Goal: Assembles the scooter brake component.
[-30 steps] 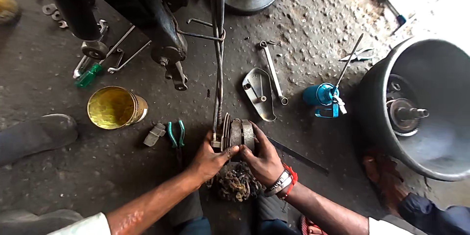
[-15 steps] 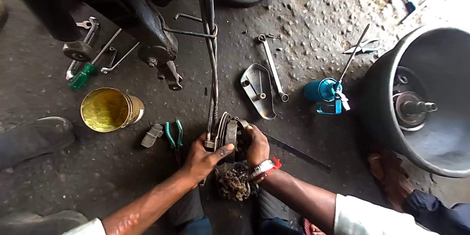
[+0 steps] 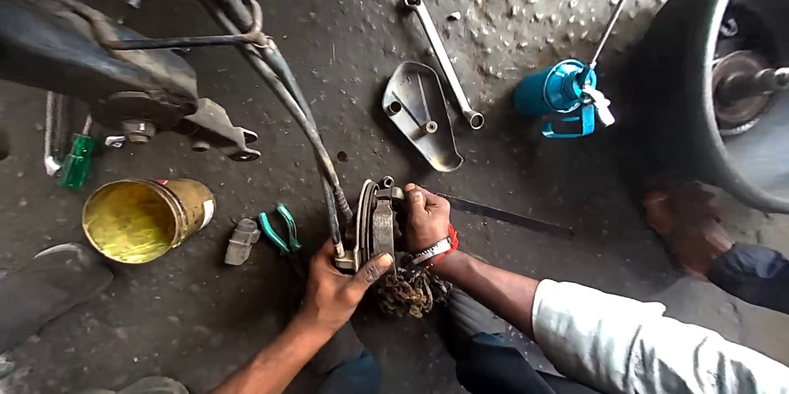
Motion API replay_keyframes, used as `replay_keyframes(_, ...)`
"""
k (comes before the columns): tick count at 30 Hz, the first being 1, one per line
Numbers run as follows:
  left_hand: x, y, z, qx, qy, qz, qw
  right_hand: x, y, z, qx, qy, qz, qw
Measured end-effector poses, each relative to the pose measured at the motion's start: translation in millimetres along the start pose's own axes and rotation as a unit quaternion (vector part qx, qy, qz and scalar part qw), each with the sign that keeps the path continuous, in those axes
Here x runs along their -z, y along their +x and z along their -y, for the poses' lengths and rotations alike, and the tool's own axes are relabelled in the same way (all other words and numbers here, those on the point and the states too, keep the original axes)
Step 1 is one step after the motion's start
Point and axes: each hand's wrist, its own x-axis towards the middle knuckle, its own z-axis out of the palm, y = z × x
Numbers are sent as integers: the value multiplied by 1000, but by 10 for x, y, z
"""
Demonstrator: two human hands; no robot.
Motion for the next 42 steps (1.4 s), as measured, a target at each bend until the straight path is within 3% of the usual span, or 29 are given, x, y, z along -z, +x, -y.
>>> replay_keyframes(3, -16, -3, 32, -19, 0, -5, 1000, -26, 28, -66, 39, 15, -10, 999)
replay_keyframes(14, -71, -42, 34, 25, -37, -34, 998, -204, 73, -107, 93, 66, -35, 993)
replay_keyframes(19, 85, 42, -47, 93, -70, -19, 993, -120, 128, 22, 22, 90, 88, 992)
replay_keyframes(23, 189, 97, -78, 80, 32, -56, 995, 37, 119, -48, 44, 119, 247, 961)
replay_keyframes(26, 284, 177, -142, 59, 117, -60, 990, 277, 95, 28, 86, -8, 334, 939)
replay_keyframes(29, 372, 225, -268, 117, 31, -28, 992, 410, 143, 40, 71, -79, 330, 938)
replay_keyframes(32, 545, 127, -355, 177, -30, 44, 983, 505, 166, 182, 16, -88, 430, 899)
replay_keyframes(34, 618, 41, -353, 172, -55, 82, 980, 592, -13, 299, -20, -60, 477, 876)
replay_keyframes(42, 508, -8, -166, 49, -83, 121, 988, 1094, -450, 358, -2, 65, 409, 910)
